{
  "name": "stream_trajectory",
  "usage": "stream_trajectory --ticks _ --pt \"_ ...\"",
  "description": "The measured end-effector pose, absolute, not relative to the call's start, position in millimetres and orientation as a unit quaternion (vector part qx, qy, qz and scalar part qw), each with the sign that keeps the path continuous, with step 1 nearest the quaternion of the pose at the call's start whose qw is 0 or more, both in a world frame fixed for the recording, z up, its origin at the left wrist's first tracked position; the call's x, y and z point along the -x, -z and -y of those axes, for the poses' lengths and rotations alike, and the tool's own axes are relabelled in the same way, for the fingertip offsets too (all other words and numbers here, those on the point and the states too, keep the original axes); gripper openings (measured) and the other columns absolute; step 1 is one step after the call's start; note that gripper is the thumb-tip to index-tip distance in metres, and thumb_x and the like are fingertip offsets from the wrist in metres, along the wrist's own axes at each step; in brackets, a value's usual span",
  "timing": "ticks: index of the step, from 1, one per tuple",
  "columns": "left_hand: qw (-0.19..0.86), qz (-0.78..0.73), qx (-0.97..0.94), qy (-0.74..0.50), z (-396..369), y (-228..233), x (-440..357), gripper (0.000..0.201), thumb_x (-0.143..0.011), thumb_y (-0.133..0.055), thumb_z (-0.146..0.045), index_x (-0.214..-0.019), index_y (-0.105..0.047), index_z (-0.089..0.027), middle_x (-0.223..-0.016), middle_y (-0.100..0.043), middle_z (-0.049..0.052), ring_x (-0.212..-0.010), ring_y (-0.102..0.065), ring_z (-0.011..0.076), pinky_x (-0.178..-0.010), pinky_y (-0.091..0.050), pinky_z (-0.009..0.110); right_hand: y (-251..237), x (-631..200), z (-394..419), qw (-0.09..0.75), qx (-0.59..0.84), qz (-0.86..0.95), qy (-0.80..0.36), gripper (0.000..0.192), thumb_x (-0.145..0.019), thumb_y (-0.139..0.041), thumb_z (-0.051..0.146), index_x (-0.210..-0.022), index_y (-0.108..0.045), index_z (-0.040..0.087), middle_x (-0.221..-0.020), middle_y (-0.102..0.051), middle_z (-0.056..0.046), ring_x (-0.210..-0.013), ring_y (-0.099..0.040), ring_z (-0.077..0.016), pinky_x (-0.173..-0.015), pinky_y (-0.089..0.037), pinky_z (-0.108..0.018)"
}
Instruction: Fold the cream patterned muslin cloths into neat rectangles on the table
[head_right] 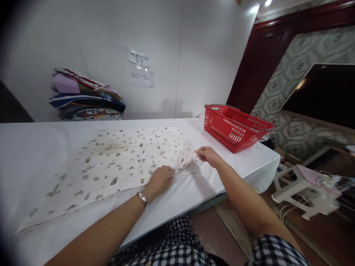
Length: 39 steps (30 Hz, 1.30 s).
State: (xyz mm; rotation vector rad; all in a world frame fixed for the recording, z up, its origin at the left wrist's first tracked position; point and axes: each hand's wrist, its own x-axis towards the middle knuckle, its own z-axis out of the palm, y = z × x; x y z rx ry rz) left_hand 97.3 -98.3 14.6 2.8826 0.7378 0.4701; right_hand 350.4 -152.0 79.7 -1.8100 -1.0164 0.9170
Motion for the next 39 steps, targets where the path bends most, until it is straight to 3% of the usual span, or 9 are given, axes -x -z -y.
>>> stream_trajectory --ticks 2,9,19,24,30,33,39 --pt "0.059 -0.255 -0.953 -0.153 98 -15 -96 0.011 -0.085 -0.046 -0.016 -0.088 -0.057 -0.019 -0.096 -0.056 0.006 -0.093 -0.048 0.0205 -0.078 -0.037 0.034 -73 -347 151 0.426 0.718 0.384 -0.394 0.028 -0.071 -0.066 0.038 -0.067 -0.048 0.018 -0.052 -0.051 0.005 -0.046 -0.046 -0.0055 -0.042 -0.031 -0.016" --pt "0.061 -0.263 -0.952 -0.142 97 -17 -96 0.015 -0.085 -0.045 -0.015 -0.079 -0.058 -0.017 -0.093 -0.057 0.007 -0.090 -0.049 0.0208 -0.075 -0.037 0.034 -38 -342 161 0.293 0.808 0.329 -0.392 0.031 -0.068 -0.074 0.030 -0.057 -0.048 0.017 -0.037 -0.047 0.004 -0.036 -0.047 -0.0095 -0.038 -0.038 -0.020" --pt "0.079 -0.269 -0.950 -0.136 97 -25 -95 0.022 -0.086 -0.044 -0.017 -0.073 -0.061 -0.016 -0.088 -0.058 0.008 -0.087 -0.052 0.0208 -0.073 -0.039 0.033 -42 -342 162 0.216 0.849 0.340 -0.344 0.027 -0.067 -0.073 0.027 -0.056 -0.051 0.017 -0.040 -0.051 0.002 -0.038 -0.050 -0.0115 -0.040 -0.039 -0.021" --pt "0.071 -0.269 -0.950 -0.140 97 -24 -94 0.022 -0.086 -0.043 -0.018 -0.074 -0.061 -0.016 -0.088 -0.058 0.008 -0.087 -0.052 0.0209 -0.074 -0.039 0.032 -38 -337 163 0.245 0.848 0.344 -0.320 0.027 -0.063 -0.074 0.019 -0.052 -0.049 0.017 -0.034 -0.042 0.005 -0.039 -0.047 -0.0101 -0.039 -0.032 -0.019" --pt "0.072 -0.262 -0.951 -0.150 96 -21 -93 0.019 -0.087 -0.045 -0.020 -0.077 -0.061 -0.016 -0.090 -0.059 0.008 -0.087 -0.052 0.0204 -0.074 -0.039 0.032 -44 -342 166 0.347 0.800 0.317 -0.373 0.017 -0.070 -0.066 0.022 -0.068 -0.049 0.017 -0.055 -0.059 0.001 -0.053 -0.059 -0.0142 -0.051 -0.047 -0.023" --pt "0.072 -0.264 -0.949 -0.153 95 -20 -93 0.021 -0.088 -0.043 -0.020 -0.078 -0.060 -0.017 -0.089 -0.059 0.007 -0.087 -0.052 0.0197 -0.073 -0.039 0.031 -48 -350 169 0.403 0.770 0.307 -0.388 0.014 -0.076 -0.060 0.023 -0.078 -0.047 0.019 -0.064 -0.061 0.002 -0.055 -0.060 -0.0115 -0.057 -0.051 -0.024" --pt "0.059 -0.266 -0.951 -0.147 92 -16 -92 0.021 -0.087 -0.042 -0.015 -0.076 -0.059 -0.016 -0.089 -0.058 0.007 -0.087 -0.051 0.0201 -0.073 -0.039 0.032 -39 -359 173 0.427 0.763 0.278 -0.399 0.023 -0.071 -0.062 0.017 -0.085 -0.044 0.020 -0.054 -0.056 0.004 -0.045 -0.053 -0.0115 -0.049 -0.049 -0.025"
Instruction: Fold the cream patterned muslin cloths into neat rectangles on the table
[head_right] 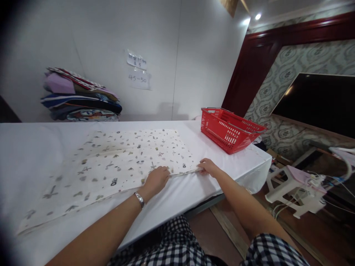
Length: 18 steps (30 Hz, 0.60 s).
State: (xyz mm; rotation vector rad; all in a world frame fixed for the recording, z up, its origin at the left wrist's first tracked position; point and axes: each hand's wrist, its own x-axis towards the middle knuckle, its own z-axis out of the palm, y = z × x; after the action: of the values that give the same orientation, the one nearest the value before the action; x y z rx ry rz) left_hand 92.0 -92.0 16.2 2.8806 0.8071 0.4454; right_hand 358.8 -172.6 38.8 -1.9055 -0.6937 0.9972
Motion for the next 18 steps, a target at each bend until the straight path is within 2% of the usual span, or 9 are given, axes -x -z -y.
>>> stream_trajectory --ticks 10,14,18 --pt "0.009 -0.299 -0.945 -0.132 92 -8 -47 0.025 -0.079 -0.041 -0.001 -0.089 -0.059 -0.016 -0.095 -0.057 0.006 -0.089 -0.048 0.0206 -0.076 -0.039 0.034 -16 -364 192 0.466 0.703 0.307 -0.441 0.036 -0.067 -0.069 0.029 -0.097 -0.053 0.019 -0.052 -0.053 0.006 -0.043 -0.051 -0.0094 -0.041 -0.042 -0.018" --pt "-0.011 -0.360 -0.926 -0.116 91 -9 3 0.028 -0.078 -0.042 0.000 -0.094 -0.058 -0.016 -0.097 -0.057 0.007 -0.091 -0.048 0.0204 -0.078 -0.038 0.034 -3 -375 197 0.476 0.699 0.288 -0.449 0.048 -0.060 -0.076 0.035 -0.101 -0.055 0.022 -0.062 -0.058 0.004 -0.050 -0.056 -0.0108 -0.047 -0.049 -0.019" --pt "-0.015 -0.442 -0.891 -0.100 96 -14 65 0.026 -0.081 -0.043 -0.004 -0.096 -0.060 -0.016 -0.098 -0.059 0.008 -0.094 -0.049 0.0217 -0.078 -0.038 0.035 12 -392 196 0.460 0.723 0.280 -0.434 0.055 -0.050 -0.078 0.041 -0.098 -0.056 0.028 -0.069 -0.061 -0.001 -0.058 -0.061 -0.0173 -0.053 -0.055 -0.023"
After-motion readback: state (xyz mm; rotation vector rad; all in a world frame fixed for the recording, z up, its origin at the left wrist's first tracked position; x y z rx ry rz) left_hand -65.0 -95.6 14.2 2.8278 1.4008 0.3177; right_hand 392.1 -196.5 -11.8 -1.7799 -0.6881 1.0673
